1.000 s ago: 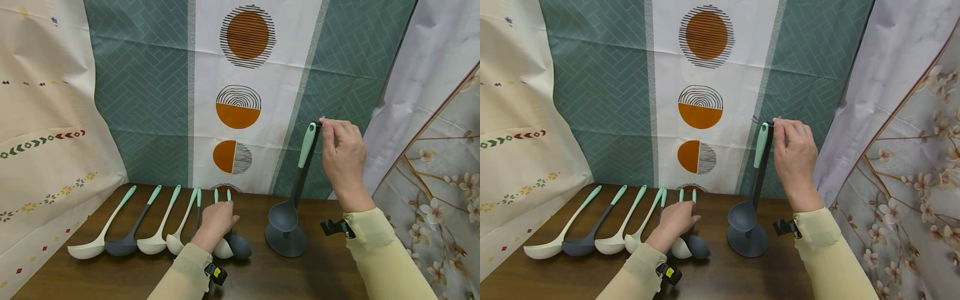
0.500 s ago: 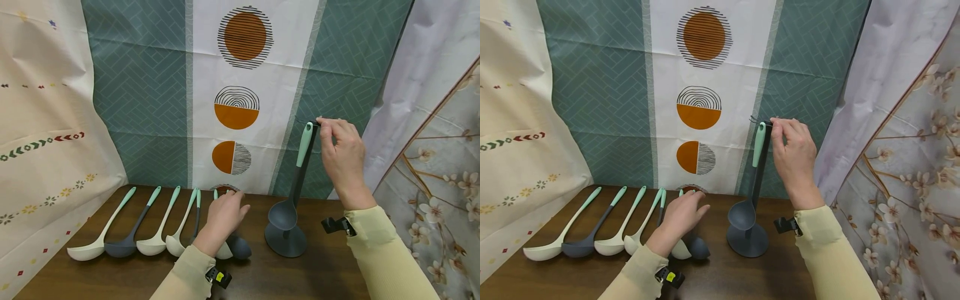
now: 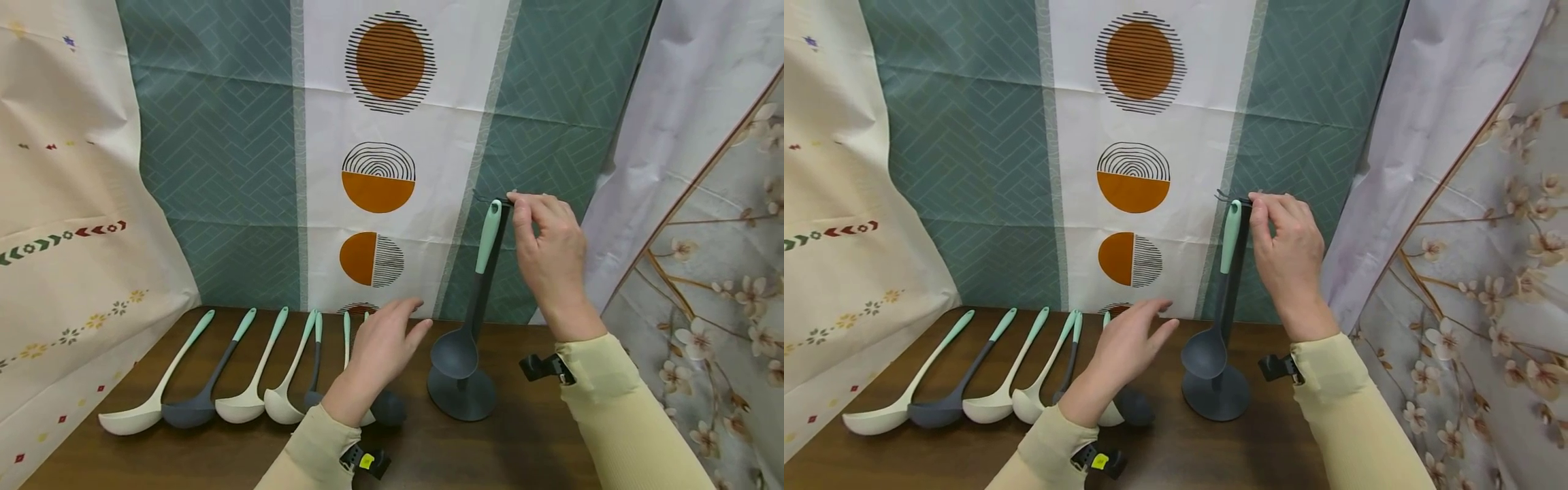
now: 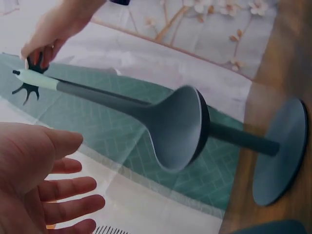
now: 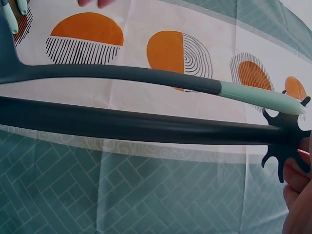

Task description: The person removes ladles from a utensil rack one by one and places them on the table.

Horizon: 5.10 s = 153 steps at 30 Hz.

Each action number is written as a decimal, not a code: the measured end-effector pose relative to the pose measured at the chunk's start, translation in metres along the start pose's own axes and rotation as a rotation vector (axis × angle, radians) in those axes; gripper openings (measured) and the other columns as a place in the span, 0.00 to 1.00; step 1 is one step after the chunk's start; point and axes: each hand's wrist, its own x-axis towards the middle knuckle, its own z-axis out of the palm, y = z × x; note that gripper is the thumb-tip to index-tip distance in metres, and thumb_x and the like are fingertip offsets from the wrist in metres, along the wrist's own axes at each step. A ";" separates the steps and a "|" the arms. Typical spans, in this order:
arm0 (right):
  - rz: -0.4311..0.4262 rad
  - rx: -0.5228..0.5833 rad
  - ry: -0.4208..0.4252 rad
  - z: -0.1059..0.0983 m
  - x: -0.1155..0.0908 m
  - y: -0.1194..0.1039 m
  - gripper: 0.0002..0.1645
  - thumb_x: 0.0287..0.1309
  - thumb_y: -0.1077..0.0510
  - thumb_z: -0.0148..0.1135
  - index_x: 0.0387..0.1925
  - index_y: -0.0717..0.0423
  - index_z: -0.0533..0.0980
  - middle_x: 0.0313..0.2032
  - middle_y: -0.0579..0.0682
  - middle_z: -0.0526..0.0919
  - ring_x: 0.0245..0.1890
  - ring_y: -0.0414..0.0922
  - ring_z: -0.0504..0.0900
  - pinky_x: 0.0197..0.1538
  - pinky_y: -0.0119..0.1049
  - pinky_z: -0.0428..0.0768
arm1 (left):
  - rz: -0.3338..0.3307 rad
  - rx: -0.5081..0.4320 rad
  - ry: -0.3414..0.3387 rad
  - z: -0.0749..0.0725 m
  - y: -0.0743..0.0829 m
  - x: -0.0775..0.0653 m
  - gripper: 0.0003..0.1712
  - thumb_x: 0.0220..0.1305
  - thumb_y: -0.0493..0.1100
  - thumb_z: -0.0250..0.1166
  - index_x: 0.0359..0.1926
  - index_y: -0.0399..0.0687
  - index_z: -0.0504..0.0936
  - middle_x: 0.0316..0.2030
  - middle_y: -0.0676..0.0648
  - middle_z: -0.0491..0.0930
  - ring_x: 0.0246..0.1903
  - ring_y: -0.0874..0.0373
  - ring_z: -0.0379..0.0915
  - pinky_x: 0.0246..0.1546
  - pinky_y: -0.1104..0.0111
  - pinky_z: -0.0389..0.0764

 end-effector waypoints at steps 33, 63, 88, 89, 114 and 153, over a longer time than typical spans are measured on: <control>-0.040 0.004 0.020 0.000 0.000 0.000 0.24 0.86 0.48 0.52 0.58 0.55 0.90 0.54 0.56 0.90 0.54 0.60 0.82 0.55 0.59 0.79 | -0.031 -0.298 -0.012 0.048 0.041 0.025 0.24 0.83 0.53 0.66 0.72 0.53 0.82 0.59 0.52 0.86 0.55 0.53 0.84 0.57 0.54 0.83; -0.014 -0.008 0.002 0.003 -0.001 -0.004 0.24 0.86 0.48 0.53 0.59 0.54 0.89 0.54 0.55 0.90 0.56 0.58 0.83 0.57 0.60 0.79 | 0.012 -0.255 -0.027 0.047 0.036 0.024 0.15 0.79 0.49 0.72 0.60 0.51 0.90 0.48 0.55 0.91 0.43 0.59 0.85 0.47 0.62 0.84; 0.008 -0.009 0.008 0.001 -0.001 -0.003 0.24 0.86 0.48 0.52 0.59 0.55 0.89 0.55 0.55 0.89 0.57 0.58 0.82 0.58 0.60 0.78 | 0.073 -0.246 -0.027 0.034 0.037 0.024 0.13 0.76 0.46 0.74 0.57 0.51 0.92 0.46 0.53 0.92 0.40 0.59 0.85 0.44 0.64 0.84; 0.007 -0.009 0.009 0.001 -0.001 -0.003 0.24 0.86 0.48 0.52 0.58 0.55 0.89 0.55 0.55 0.89 0.57 0.58 0.82 0.57 0.60 0.78 | 0.075 -0.247 -0.026 0.033 0.037 0.024 0.13 0.76 0.46 0.74 0.57 0.51 0.92 0.46 0.53 0.92 0.40 0.59 0.85 0.43 0.64 0.84; 0.022 -0.017 -0.003 0.002 -0.001 -0.005 0.24 0.86 0.48 0.52 0.60 0.55 0.89 0.55 0.56 0.89 0.57 0.58 0.82 0.58 0.61 0.78 | 0.087 -0.261 -0.023 0.028 0.036 0.023 0.13 0.76 0.45 0.74 0.56 0.48 0.91 0.44 0.53 0.92 0.38 0.59 0.84 0.41 0.65 0.83; 0.012 -0.002 0.016 -0.002 0.000 -0.004 0.24 0.87 0.48 0.52 0.60 0.53 0.89 0.55 0.54 0.89 0.58 0.57 0.82 0.60 0.60 0.78 | -0.010 -0.137 -0.011 0.014 0.013 0.011 0.09 0.76 0.50 0.74 0.36 0.57 0.85 0.25 0.60 0.77 0.24 0.62 0.70 0.27 0.65 0.72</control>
